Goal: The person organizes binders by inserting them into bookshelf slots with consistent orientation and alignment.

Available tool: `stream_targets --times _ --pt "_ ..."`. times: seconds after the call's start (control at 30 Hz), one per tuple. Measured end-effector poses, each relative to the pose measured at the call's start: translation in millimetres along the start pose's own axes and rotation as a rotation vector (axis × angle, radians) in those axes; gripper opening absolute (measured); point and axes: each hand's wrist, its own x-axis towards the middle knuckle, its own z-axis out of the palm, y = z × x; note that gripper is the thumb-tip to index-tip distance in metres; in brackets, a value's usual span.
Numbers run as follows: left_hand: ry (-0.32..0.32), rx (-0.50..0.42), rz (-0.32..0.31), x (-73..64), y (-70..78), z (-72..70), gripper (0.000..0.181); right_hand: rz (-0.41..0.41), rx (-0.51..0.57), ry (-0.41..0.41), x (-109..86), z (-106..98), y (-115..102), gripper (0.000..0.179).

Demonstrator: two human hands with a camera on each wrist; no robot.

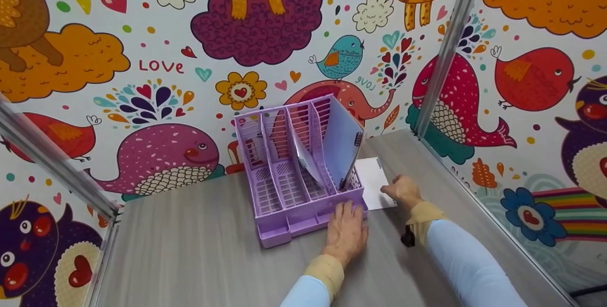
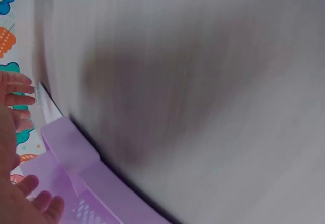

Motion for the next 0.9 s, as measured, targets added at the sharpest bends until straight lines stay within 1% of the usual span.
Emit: stream_targets --times 0.07,0.17,0.27,0.33,0.4,0.5,0.57,0.63,0.73,0.9 --pt "-0.018 0.005 0.002 -0.3 1.0 0.8 0.049 0.027 0.032 -0.018 -0.4 2 0 0.071" --pt "-0.040 0.008 -0.007 -0.3 1.6 2.1 0.050 0.044 0.042 -0.017 1.9 6 1 0.074" --pt "-0.045 0.001 -0.018 -1.0 1.9 2.4 0.051 0.032 0.034 -0.001 4.9 8 0 0.077" --pt "-0.048 0.005 -0.017 -1.9 2.4 1.9 0.051 0.006 0.017 0.027 18.5 14 8 0.076" --pt "-0.044 0.013 -0.008 -3.3 3.1 1.7 0.051 0.022 0.030 0.020 19.2 14 7 0.076" --pt "-0.040 0.025 0.006 -4.9 3.9 3.0 0.053 0.069 0.084 0.007 18.5 14 5 0.075" --pt "-0.038 0.023 0.006 -5.5 4.3 3.9 0.054 0.126 0.143 -0.019 5.7 9 -6 0.076" --pt "-0.045 0.015 0.000 -5.5 4.7 3.4 0.054 0.144 0.179 -0.024 5.2 11 -7 0.077" --pt "-0.073 -0.009 -0.012 -4.5 5.5 1.9 0.049 0.153 0.198 -0.028 3.9 13 -8 0.077" --pt "-0.137 -0.024 -0.005 -1.4 7.8 0.7 0.039 0.146 0.193 -0.027 3.4 13 -10 0.074"
